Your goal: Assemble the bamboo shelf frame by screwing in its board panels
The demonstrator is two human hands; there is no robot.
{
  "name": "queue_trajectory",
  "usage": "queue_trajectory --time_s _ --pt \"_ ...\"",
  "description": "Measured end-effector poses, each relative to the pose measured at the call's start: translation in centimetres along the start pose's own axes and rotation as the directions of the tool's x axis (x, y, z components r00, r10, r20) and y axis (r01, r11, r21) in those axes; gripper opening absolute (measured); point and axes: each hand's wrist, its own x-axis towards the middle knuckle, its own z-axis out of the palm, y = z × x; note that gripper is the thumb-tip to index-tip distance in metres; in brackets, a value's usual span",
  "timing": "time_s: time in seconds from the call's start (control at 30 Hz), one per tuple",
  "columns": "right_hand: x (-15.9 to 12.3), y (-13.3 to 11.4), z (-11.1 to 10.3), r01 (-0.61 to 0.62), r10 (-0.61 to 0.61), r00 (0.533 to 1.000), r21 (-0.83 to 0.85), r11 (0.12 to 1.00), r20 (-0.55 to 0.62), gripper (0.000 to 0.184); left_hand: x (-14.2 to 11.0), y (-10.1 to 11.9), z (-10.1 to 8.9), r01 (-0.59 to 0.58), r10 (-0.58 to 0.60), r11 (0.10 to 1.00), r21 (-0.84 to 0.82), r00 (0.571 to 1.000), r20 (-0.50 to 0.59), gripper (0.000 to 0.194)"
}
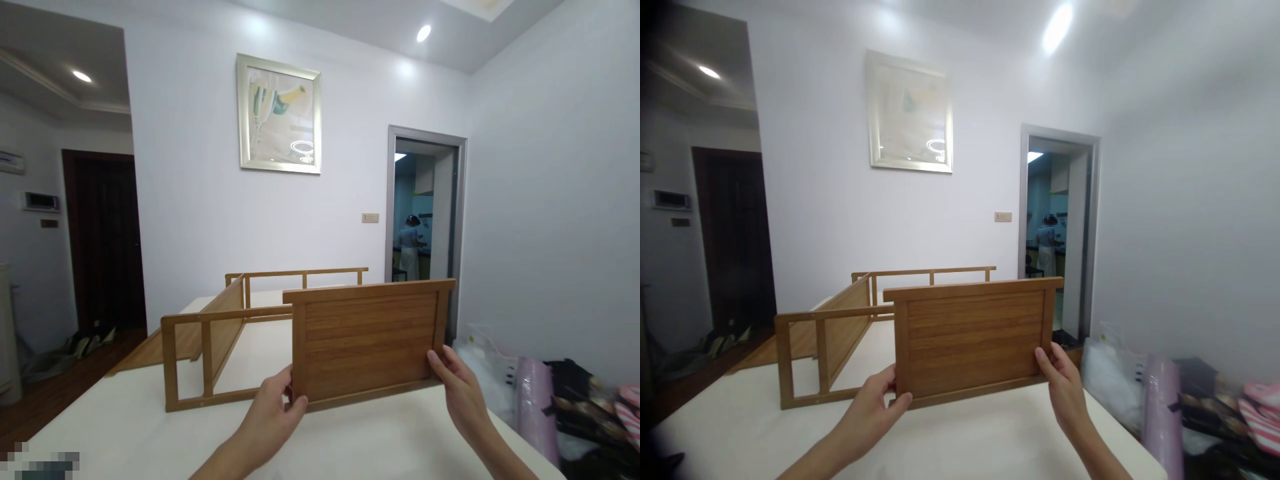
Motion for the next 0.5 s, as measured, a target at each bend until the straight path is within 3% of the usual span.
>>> queue_trajectory --time_s 0.13,0.3,0.5 --pt "0.2 -0.8 2.1 0.025 -0.031 0.996 0.069 0.997 0.089 0.046 0.7 -1.0 -0.8 0.068 -0.075 0.994 -0.087 0.994 -0.078 0.036" --pt "0.3 -1.8 3.4 0.039 -0.054 0.993 0.144 0.989 0.108 0.042 1.3 -1.0 -2.2 0.036 -0.039 0.999 -0.015 0.984 -0.173 0.035" --pt "0.7 -1.6 2.1 0.034 -0.043 0.996 0.117 0.992 0.074 0.044 1.4 -2.1 -1.0 0.048 -0.046 0.999 0.011 0.988 -0.147 0.033"
